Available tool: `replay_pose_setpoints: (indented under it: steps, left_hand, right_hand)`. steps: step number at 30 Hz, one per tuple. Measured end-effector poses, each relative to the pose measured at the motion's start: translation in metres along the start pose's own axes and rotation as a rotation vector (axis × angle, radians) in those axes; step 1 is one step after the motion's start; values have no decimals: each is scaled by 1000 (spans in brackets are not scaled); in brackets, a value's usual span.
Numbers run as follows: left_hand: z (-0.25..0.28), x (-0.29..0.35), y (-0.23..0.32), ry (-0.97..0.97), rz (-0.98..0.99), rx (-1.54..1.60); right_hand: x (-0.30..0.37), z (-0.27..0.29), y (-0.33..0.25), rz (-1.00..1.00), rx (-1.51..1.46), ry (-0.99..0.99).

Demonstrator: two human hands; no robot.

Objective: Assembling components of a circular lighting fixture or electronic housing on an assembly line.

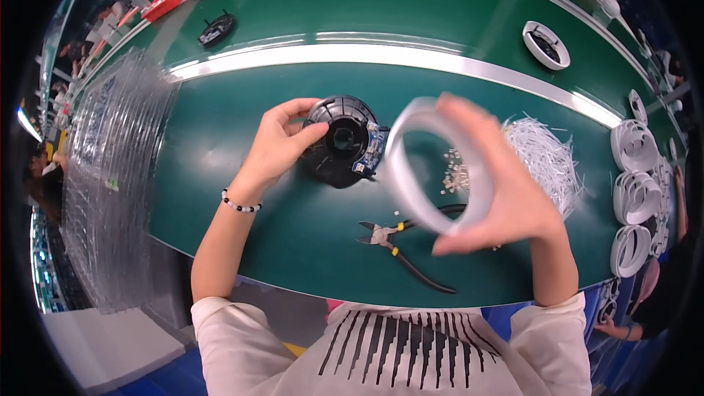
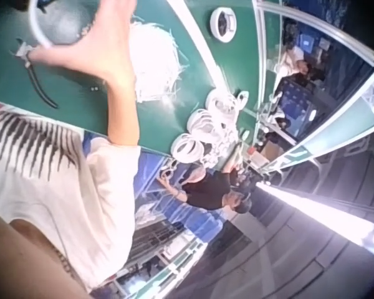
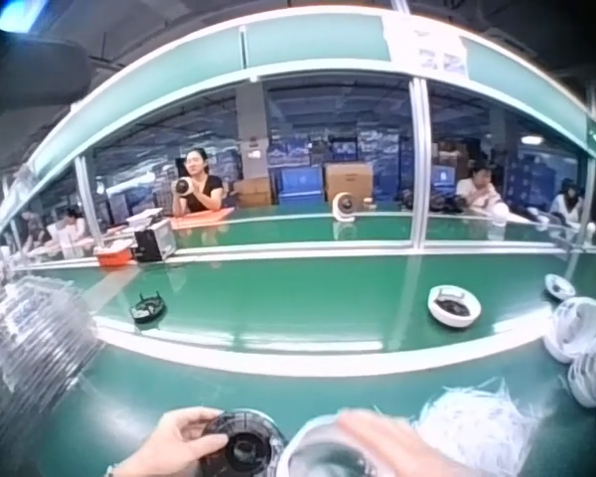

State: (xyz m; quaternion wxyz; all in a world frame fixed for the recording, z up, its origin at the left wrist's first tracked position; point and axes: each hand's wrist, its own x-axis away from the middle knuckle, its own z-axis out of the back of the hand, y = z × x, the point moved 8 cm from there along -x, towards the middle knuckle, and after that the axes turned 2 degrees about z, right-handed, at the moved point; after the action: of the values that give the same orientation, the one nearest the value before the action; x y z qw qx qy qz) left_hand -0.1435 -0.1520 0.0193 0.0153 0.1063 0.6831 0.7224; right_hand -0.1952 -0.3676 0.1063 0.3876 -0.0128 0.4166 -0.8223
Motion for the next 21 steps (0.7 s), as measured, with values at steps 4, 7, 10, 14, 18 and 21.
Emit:
replay_pose_setpoints:
  steps: [4,7,10,14,18,21]
  left_hand:
    - [-53,-17,26,-62,-79,221]
    - [-99,-21,37,-79,-194,341]
    - [-138,-25,30,-233,88,778]
    - [-161,-16,40,-642,272,1059]
    - [-145,-34,22,-481,285,917]
    - [-143,-33,24,-447,259,943]
  right_hand:
    - [1,25,45,-308,-725,583]
    - [-1,15,57,-271,-439,565]
    - [10,11,72,-293,-474,617]
    - [16,14,68,-337,-345,567]
    - [10,11,42,-224,57,481]
    - [9,11,49,-241,-142,446]
